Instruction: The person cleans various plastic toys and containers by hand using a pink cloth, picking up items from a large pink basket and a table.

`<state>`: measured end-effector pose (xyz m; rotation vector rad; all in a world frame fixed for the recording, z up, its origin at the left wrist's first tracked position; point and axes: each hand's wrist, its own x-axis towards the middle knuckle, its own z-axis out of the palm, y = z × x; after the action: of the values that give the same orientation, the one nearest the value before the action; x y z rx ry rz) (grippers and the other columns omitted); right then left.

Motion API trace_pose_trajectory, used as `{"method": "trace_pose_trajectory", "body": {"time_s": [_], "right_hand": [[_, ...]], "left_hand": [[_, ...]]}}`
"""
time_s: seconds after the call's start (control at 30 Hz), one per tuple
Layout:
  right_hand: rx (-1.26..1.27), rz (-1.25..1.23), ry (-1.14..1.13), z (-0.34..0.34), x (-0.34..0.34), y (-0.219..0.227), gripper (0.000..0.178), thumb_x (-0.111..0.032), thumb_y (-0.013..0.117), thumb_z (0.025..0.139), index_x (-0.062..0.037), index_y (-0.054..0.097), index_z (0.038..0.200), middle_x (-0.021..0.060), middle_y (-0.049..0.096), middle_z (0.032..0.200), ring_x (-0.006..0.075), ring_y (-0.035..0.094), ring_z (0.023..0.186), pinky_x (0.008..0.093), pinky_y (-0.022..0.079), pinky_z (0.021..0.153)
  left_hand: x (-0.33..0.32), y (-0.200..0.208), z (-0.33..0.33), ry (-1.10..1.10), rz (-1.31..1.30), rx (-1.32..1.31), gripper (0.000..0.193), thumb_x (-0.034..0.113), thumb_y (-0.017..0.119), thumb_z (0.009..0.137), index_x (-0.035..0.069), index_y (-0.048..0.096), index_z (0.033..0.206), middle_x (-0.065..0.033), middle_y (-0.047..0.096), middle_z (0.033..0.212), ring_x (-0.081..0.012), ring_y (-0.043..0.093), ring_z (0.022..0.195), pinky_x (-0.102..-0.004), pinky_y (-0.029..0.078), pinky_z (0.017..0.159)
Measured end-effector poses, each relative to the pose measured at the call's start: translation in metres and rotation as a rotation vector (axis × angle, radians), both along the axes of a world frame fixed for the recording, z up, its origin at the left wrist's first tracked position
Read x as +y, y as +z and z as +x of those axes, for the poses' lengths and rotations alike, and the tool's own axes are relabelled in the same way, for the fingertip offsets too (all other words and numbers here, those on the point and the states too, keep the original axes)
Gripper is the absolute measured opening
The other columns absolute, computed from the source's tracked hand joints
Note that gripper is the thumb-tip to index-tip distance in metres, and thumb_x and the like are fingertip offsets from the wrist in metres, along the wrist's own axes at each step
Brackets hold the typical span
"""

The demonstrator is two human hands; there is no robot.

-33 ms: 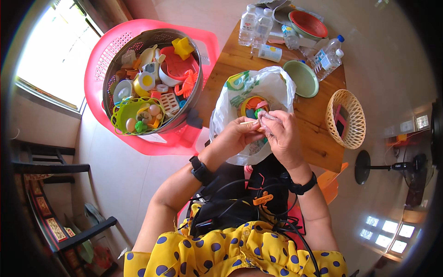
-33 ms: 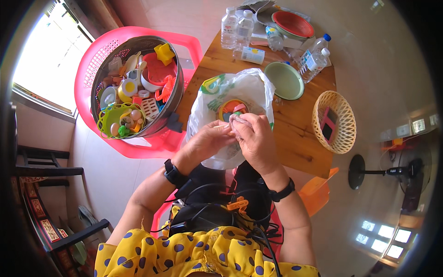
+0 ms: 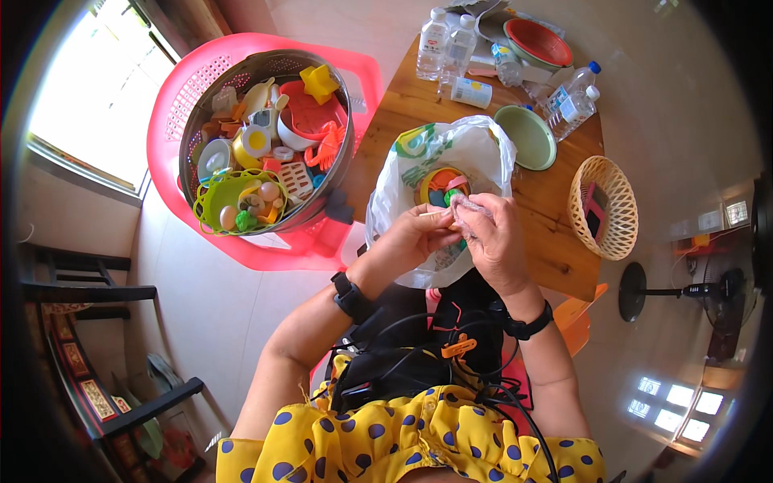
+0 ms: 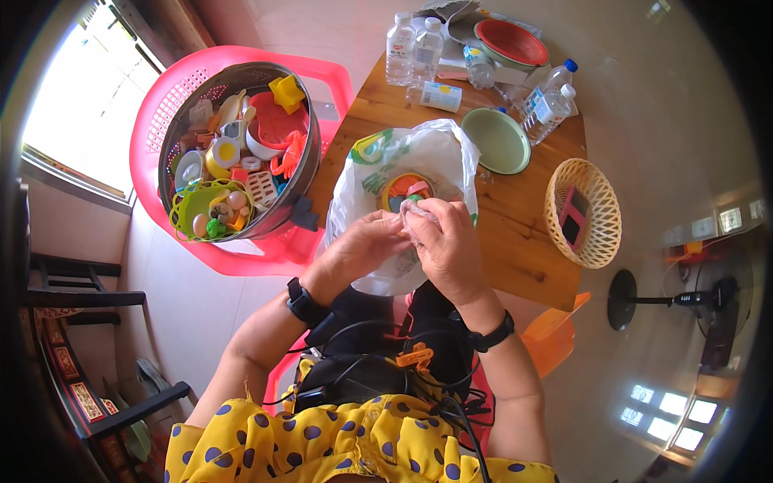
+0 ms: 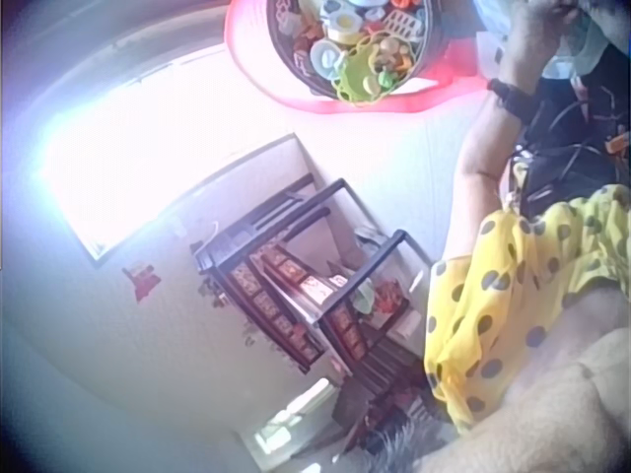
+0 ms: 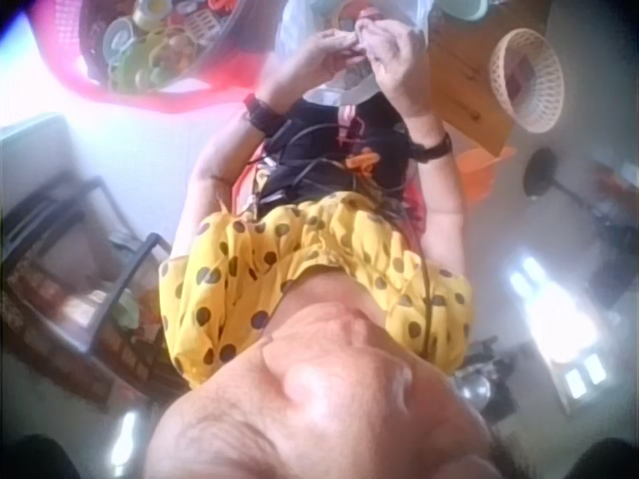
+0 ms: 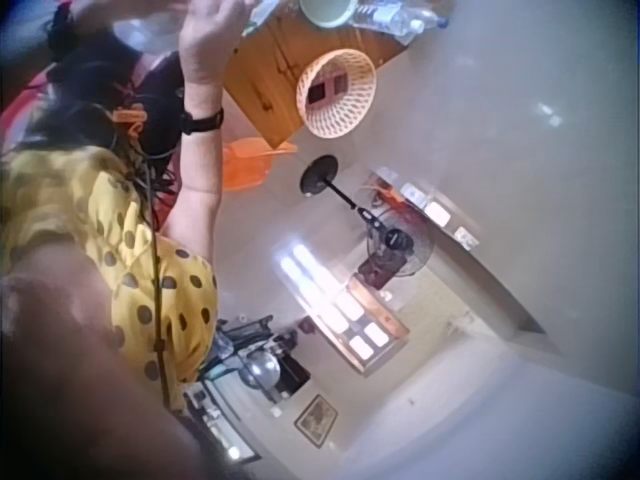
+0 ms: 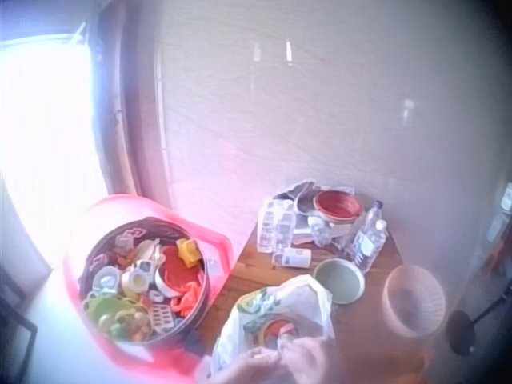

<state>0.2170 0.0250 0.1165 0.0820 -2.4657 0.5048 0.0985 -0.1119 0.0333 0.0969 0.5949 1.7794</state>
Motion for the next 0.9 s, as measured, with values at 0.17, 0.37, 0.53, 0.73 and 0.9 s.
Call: {"method": "trace_pose_trajectory", "body": {"time_s": [0.17, 0.37, 0.53, 0.73, 0.9], "right_hand": [[0.045, -0.141, -0.025, 0.009, 0.006, 0.004, 0.023, -0.001, 0.074, 0.083, -0.0067, 0.068, 0.104, 0.0123, 0.058, 0.113, 0.029, 0.059, 0.101, 0.0376, 0.052, 0.084], [0.27, -1.418, 0.126, -0.001, 0.011, 0.031, 0.045, -0.037, 0.042, 0.109, -0.0021, 0.051, 0.135, 0.0109, 0.059, 0.133, 0.0228, 0.062, 0.119, 0.0409, 0.055, 0.096], [-0.008, -0.593, -0.033, -0.007, 0.009, 0.007, 0.031, -0.019, 0.054, 0.104, -0.0031, 0.056, 0.131, 0.0136, 0.057, 0.13, 0.0274, 0.053, 0.121, 0.0403, 0.044, 0.103], [-0.008, -0.074, -0.007, -0.006, -0.002, 0.024, 0.046, -0.033, 0.069, 0.092, -0.0073, 0.063, 0.129, 0.0117, 0.062, 0.122, 0.0325, 0.057, 0.112, 0.0434, 0.04, 0.099], [-0.102, -0.121, -0.051, 0.0, 0.01, 0.017, 0.036, -0.038, 0.065, 0.095, -0.0083, 0.067, 0.117, 0.0085, 0.067, 0.108, 0.0285, 0.06, 0.097, 0.0409, 0.039, 0.09]], "left_hand": [[0.004, 0.018, 0.002, -0.029, -0.026, -0.083, 0.037, 0.031, 0.066, 0.097, 0.003, 0.062, 0.121, -0.0089, 0.07, 0.112, -0.0183, 0.066, 0.107, -0.0314, 0.054, 0.096], [-0.004, 0.016, -0.001, -0.072, -0.146, -0.009, 0.039, 0.039, 0.065, 0.097, 0.006, 0.066, 0.118, -0.0052, 0.072, 0.106, -0.0125, 0.069, 0.093, -0.0244, 0.054, 0.072], [0.005, 0.009, 0.007, -0.043, 0.005, -0.135, 0.035, 0.036, 0.065, 0.098, 0.006, 0.066, 0.116, -0.0046, 0.072, 0.103, -0.0118, 0.067, 0.084, -0.0222, 0.05, 0.066], [-0.005, 0.005, 0.005, -0.091, 0.059, -0.129, 0.034, 0.037, 0.065, 0.097, 0.007, 0.067, 0.113, -0.0036, 0.072, 0.101, -0.012, 0.067, 0.084, -0.022, 0.05, 0.065], [-0.003, 0.01, 0.013, -0.208, 0.072, -0.113, 0.038, 0.043, 0.063, 0.098, 0.008, 0.067, 0.114, -0.0026, 0.072, 0.098, -0.0108, 0.067, 0.083, -0.0217, 0.05, 0.064]]}}
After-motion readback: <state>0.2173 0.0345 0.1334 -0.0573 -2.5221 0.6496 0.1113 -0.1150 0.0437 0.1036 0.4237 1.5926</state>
